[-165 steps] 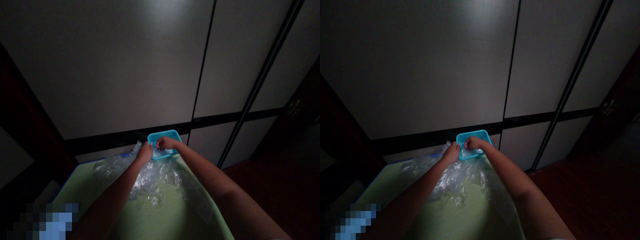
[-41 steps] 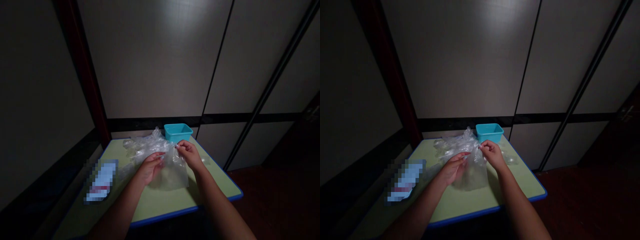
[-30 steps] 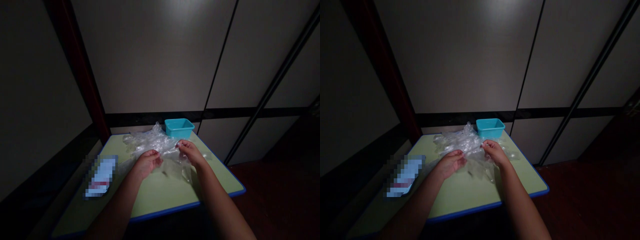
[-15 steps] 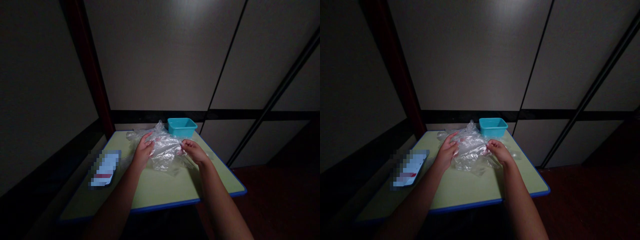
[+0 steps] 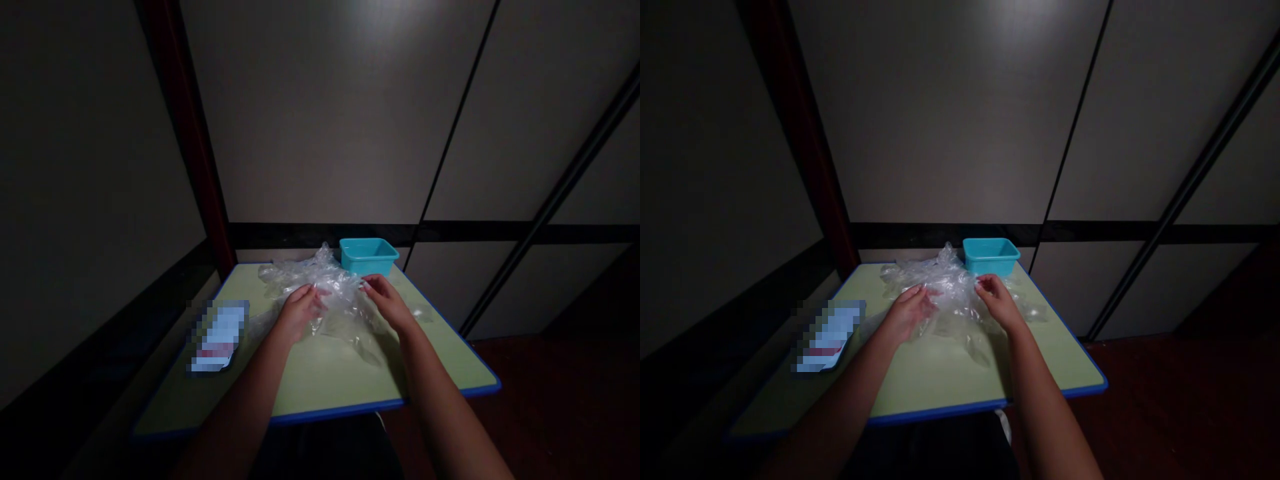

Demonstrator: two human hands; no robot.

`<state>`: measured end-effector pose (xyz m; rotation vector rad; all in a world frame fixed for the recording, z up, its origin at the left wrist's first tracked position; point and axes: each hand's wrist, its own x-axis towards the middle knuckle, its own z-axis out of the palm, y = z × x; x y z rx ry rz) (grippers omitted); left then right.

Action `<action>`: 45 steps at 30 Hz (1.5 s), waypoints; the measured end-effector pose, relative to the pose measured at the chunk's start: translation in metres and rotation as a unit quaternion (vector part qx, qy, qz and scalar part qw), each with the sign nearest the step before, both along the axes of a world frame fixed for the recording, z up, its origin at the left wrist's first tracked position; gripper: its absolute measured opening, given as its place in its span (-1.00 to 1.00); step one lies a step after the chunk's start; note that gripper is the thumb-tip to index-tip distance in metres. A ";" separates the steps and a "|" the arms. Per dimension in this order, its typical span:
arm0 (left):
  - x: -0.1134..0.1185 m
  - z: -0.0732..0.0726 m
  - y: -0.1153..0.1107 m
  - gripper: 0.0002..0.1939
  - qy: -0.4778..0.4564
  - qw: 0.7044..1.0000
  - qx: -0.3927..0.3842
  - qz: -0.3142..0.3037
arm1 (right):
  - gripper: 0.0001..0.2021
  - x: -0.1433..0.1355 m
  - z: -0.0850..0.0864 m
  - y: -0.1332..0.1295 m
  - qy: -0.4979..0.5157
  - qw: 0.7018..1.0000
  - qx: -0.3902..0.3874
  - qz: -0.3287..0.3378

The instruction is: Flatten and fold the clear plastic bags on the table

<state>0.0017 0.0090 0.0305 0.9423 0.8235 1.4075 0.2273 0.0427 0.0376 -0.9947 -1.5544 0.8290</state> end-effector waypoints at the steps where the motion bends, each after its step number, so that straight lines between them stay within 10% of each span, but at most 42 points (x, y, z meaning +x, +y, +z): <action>1: 0.001 0.001 -0.001 -0.65 -0.015 1.000 0.006 -0.008 | -0.59 -0.001 0.002 0.000 0.003 0.999 0.024 -0.036; 6: 0.004 0.011 -0.002 -0.61 -0.081 0.996 0.042 -0.022 | -0.68 -0.027 0.009 -0.032 -0.020 0.967 0.203 -0.151; 11: 0.027 0.027 -0.027 -0.22 -0.079 0.980 0.131 -0.125 | -0.20 -0.075 0.000 -0.080 0.061 0.987 0.118 0.092; 15: 0.054 0.031 -0.061 -0.11 0.079 0.956 0.255 -0.122 | 0.02 -0.088 -0.003 -0.097 0.218 0.966 0.045 0.131; 21: 0.075 0.019 -0.100 -0.39 0.385 0.856 0.344 -0.023 | -0.36 -0.071 -0.019 -0.119 0.392 0.914 -0.067 0.077; 30: 0.084 -0.015 -0.109 -0.37 0.601 0.766 0.173 -0.152 | -0.71 -0.007 -0.065 -0.116 0.359 0.908 -0.216 0.022; 38: 0.063 -0.029 -0.095 -0.41 0.617 0.732 0.223 -0.184 | -0.41 0.038 -0.035 -0.145 0.042 0.947 0.105 -0.301; 41: 0.059 -0.032 -0.087 -0.40 0.617 0.727 0.238 -0.184 | -0.48 0.025 -0.025 -0.153 -0.186 0.964 0.143 -0.125; 45: 0.044 -0.030 -0.082 -0.42 0.652 0.688 0.247 -0.200 | -0.42 0.003 -0.032 -0.150 -0.445 0.895 0.026 -0.006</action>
